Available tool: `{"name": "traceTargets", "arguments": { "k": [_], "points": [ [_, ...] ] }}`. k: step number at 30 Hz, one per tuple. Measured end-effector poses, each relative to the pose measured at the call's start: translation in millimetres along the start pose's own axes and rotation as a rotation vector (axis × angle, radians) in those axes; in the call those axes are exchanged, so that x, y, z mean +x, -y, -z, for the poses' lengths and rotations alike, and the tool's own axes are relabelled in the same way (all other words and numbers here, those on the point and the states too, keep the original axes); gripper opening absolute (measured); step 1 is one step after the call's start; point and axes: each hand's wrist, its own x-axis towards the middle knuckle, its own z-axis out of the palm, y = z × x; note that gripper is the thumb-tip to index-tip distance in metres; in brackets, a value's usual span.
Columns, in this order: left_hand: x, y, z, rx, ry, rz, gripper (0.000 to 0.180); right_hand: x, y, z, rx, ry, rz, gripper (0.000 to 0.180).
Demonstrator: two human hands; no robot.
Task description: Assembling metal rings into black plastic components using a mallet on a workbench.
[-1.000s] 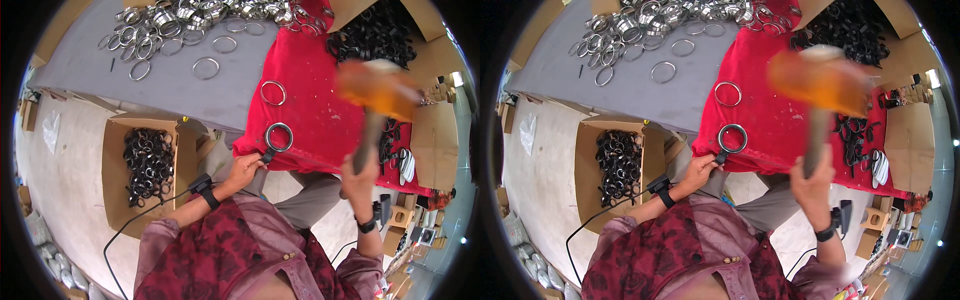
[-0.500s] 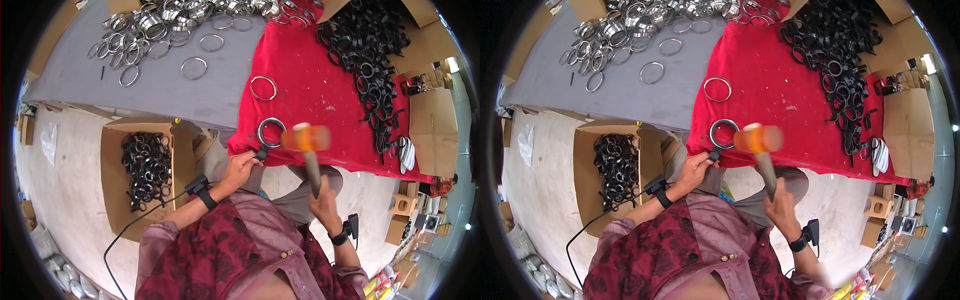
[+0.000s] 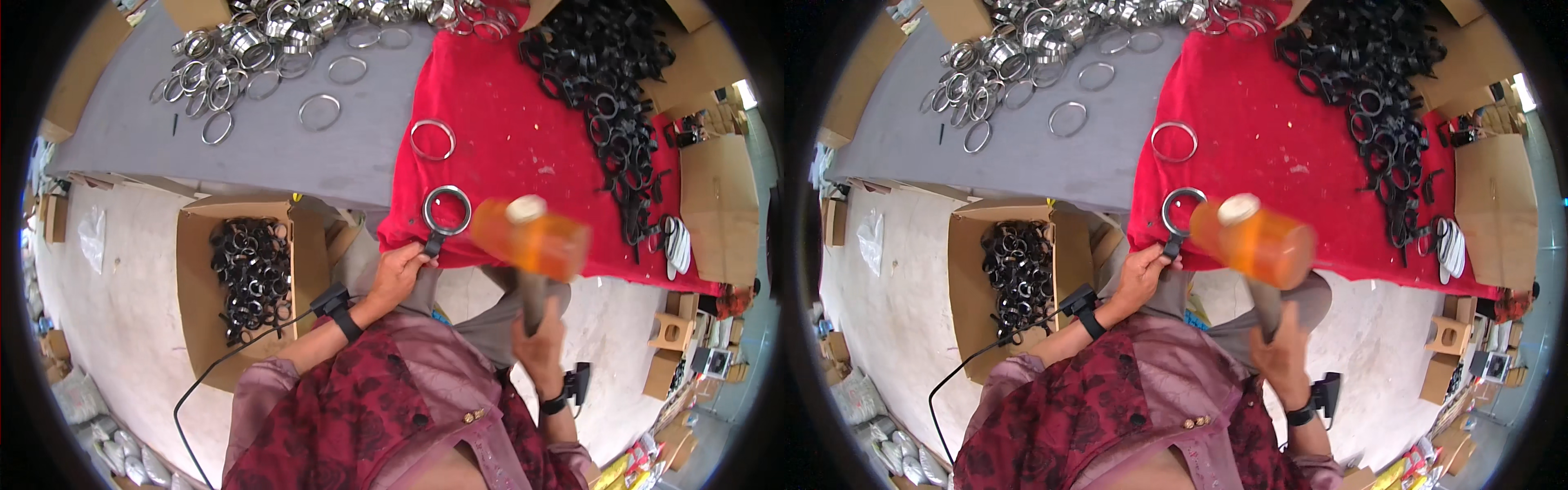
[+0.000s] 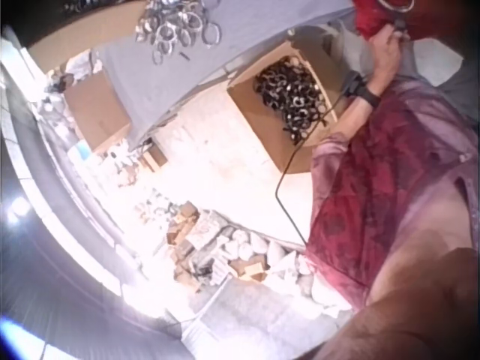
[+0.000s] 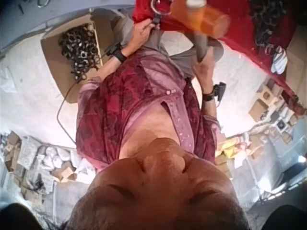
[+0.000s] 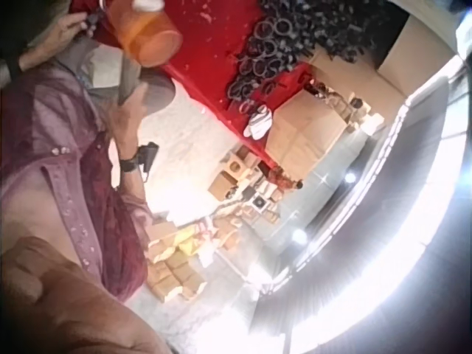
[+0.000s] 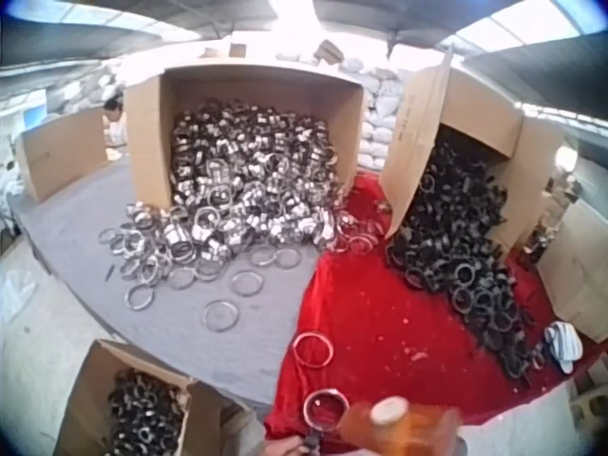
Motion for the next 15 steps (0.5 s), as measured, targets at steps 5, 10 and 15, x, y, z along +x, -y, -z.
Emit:
{"name": "traceTargets", "arguments": {
  "k": [5, 10, 15],
  "points": [
    [-0.4, 10.0, -4.1, -0.124, -0.032, -0.037, 0.018, 0.0, 11.1, -2.3, 0.065, -0.366, 0.109, 0.018],
    [6.4, 3.1, -3.4, -0.095, -0.018, -0.020, 0.019, -6.0, -12.7, -17.7, -0.005, 0.090, -0.033, 0.037],
    [-3.0, 13.7, -1.0, -0.151, -0.048, -0.022, 0.017, 20.0, 34.1, 17.3, -0.070, -0.332, 0.255, 0.027]
  ]
}}
